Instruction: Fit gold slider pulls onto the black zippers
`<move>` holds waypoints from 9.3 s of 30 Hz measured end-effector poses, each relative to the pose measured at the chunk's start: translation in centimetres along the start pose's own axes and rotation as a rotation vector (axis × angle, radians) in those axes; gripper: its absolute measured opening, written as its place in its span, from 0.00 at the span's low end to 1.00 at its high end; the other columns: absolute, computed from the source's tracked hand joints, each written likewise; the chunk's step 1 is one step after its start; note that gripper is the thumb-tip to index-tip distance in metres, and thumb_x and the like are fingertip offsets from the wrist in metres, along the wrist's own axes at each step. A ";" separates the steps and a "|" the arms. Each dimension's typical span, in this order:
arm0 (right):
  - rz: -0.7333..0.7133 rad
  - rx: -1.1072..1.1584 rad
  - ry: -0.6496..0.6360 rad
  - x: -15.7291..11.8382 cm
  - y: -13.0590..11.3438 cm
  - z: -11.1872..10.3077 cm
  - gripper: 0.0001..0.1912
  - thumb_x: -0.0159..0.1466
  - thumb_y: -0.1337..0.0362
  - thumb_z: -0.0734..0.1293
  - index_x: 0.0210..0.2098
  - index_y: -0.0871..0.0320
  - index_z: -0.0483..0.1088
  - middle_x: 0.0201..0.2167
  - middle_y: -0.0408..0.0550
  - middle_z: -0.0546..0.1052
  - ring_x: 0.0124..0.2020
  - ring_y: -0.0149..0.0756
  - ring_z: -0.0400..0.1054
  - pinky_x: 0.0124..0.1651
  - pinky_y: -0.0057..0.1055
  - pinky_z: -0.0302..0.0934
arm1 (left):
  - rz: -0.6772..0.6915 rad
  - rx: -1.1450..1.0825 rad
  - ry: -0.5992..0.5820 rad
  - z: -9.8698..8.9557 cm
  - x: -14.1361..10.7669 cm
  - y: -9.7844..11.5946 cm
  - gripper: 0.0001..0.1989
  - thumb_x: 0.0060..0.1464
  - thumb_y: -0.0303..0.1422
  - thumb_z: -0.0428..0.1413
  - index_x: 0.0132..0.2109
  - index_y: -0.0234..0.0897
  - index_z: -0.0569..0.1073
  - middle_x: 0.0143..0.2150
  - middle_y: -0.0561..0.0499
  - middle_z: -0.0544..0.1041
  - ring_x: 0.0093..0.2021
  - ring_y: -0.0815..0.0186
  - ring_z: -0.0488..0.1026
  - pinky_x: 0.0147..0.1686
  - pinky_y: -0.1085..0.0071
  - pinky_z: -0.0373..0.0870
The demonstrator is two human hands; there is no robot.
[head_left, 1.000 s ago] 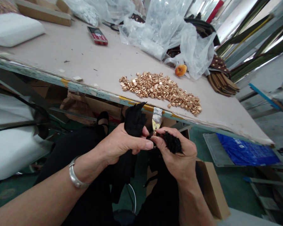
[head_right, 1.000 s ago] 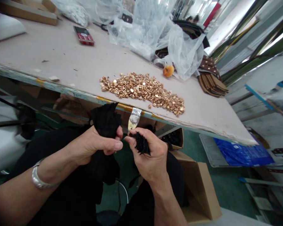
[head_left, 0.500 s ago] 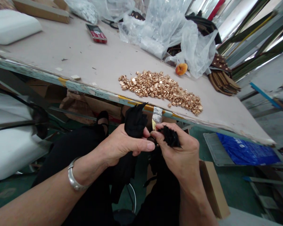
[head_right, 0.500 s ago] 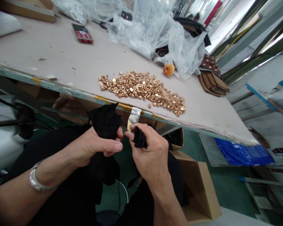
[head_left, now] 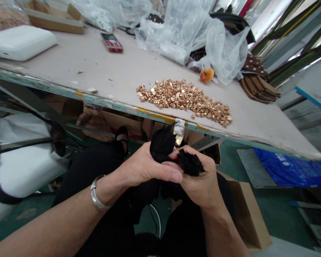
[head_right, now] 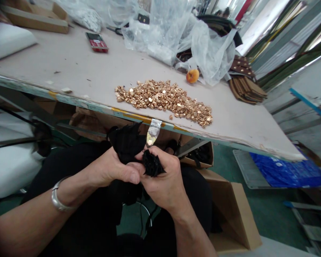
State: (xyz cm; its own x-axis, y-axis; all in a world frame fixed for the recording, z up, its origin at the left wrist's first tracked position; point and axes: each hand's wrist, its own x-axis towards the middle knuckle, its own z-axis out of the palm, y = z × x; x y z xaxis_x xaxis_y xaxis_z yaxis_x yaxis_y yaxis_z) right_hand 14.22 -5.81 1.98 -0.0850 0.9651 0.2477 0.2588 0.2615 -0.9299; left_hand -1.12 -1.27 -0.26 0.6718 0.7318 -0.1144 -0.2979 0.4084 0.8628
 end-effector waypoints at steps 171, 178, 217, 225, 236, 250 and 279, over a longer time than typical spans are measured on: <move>0.027 -0.239 0.051 0.8 -0.7 -2.8 0.04 0.61 0.68 0.73 0.36 0.55 0.76 0.30 0.37 0.77 0.30 0.29 0.71 0.33 0.22 0.64 | -0.186 -0.349 0.143 0.3 1.5 -0.5 0.11 0.46 0.34 0.68 0.28 0.32 0.75 0.13 0.60 0.62 0.15 0.80 0.55 0.17 0.83 0.55; -0.034 -0.214 0.110 0.4 1.2 -1.8 0.02 0.64 0.67 0.72 0.37 0.54 0.77 0.33 0.41 0.78 0.33 0.32 0.72 0.37 0.27 0.65 | -0.146 -0.388 0.201 0.6 1.7 -0.8 0.11 0.44 0.31 0.68 0.31 0.32 0.74 0.16 0.60 0.63 0.15 0.80 0.56 0.17 0.83 0.56; 0.243 0.125 0.179 -0.3 0.2 1.6 0.08 0.58 0.65 0.73 0.25 0.57 0.72 0.21 0.38 0.70 0.22 0.29 0.63 0.30 0.28 0.63 | -0.028 -0.236 0.398 1.5 0.9 -0.9 0.32 0.36 0.61 0.64 0.34 0.35 0.73 0.25 0.55 0.71 0.23 0.72 0.68 0.22 0.78 0.66; 0.316 0.282 0.297 -0.8 2.3 0.5 0.09 0.58 0.60 0.76 0.30 0.57 0.73 0.16 0.34 0.64 0.14 0.24 0.53 0.17 0.24 0.52 | -0.103 -0.236 0.287 0.8 0.7 -0.3 0.20 0.36 0.39 0.72 0.28 0.35 0.70 0.14 0.61 0.61 0.15 0.78 0.55 0.15 0.82 0.55; -0.041 -0.119 0.283 -1.1 1.4 0.4 0.03 0.63 0.68 0.71 0.35 0.55 0.77 0.31 0.43 0.78 0.32 0.36 0.73 0.36 0.32 0.69 | -0.072 -0.056 0.361 1.0 0.8 0.0 0.15 0.42 0.39 0.67 0.26 0.34 0.71 0.14 0.60 0.61 0.15 0.78 0.54 0.15 0.81 0.50; 0.348 0.411 0.280 -0.9 2.2 0.5 0.10 0.58 0.59 0.76 0.28 0.59 0.77 0.14 0.36 0.63 0.14 0.24 0.53 0.16 0.23 0.49 | -0.171 -0.185 0.293 0.8 0.8 -0.1 0.17 0.43 0.40 0.69 0.25 0.33 0.71 0.12 0.60 0.60 0.13 0.78 0.54 0.15 0.81 0.50; 0.683 0.789 0.202 2.1 1.8 -0.1 0.13 0.47 0.63 0.74 0.21 0.62 0.67 0.16 0.38 0.67 0.10 0.16 0.48 0.11 0.15 0.51 | -0.198 -0.131 0.255 0.9 2.8 1.7 0.05 0.38 0.28 0.63 0.21 0.31 0.76 0.11 0.56 0.67 0.12 0.78 0.57 0.11 0.83 0.50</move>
State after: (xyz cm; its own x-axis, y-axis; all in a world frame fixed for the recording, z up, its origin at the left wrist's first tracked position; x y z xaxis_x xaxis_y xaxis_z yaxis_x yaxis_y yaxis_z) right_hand 14.60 -3.34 0.87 0.0230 0.9071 -0.4202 -0.5120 -0.3504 -0.7843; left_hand 0.86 1.03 1.34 0.5395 0.7373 -0.4067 -0.2744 0.6106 0.7429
